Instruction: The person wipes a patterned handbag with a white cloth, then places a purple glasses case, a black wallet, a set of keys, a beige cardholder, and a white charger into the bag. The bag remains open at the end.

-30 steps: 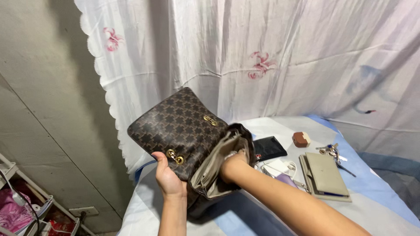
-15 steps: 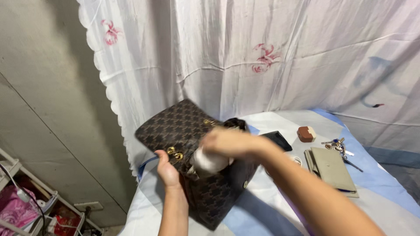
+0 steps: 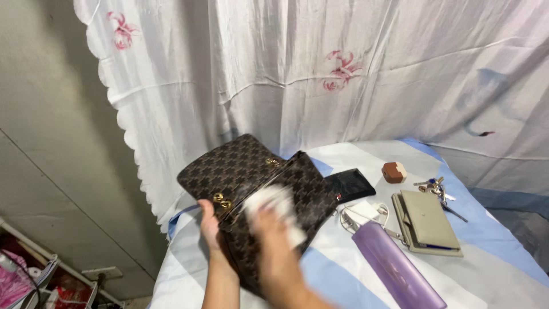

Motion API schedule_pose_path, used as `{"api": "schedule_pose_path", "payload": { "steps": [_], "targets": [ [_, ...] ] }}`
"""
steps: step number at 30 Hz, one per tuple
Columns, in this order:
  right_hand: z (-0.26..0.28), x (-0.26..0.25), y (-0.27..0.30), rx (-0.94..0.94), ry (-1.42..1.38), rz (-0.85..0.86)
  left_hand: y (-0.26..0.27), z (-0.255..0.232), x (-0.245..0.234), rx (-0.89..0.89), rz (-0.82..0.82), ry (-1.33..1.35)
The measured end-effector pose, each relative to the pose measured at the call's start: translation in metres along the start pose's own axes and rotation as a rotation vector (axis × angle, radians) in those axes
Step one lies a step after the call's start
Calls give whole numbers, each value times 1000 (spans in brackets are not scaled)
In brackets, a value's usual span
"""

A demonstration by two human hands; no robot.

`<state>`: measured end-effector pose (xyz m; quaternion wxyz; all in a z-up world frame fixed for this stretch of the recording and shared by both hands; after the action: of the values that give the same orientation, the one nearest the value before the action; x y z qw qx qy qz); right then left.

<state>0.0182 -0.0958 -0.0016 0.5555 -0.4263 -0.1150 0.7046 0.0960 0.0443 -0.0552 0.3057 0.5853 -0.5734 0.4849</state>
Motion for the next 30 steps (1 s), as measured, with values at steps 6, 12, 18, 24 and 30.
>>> {"api": "schedule_pose_path", "payload": {
  "steps": [6,12,18,24,30],
  "targets": [
    [16,42,24,-472,277,453,13,5,-11,-483,592,151],
    [-17,10,-25,-319,670,470,6,7,-26,-113,111,45],
    [-75,-46,-64,81,571,136,15,4,11,-117,180,-16],
    [-79,-61,-80,93,548,77,16,4,4,-130,181,13],
    [-63,-69,-84,-82,431,-121,15,1,-8,-73,156,19]
  ]
}}
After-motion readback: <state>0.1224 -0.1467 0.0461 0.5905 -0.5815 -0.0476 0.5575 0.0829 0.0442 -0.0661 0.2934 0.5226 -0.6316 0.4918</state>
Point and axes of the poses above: each hand's wrist, its own y-axis away from the middle knuckle, its own x-axis out of the palm, z = x × y, the point moved 6 cm from there along -y, towards the middle knuckle, and after that the axes turned 9 degrees about z, right-handed, at the moved point
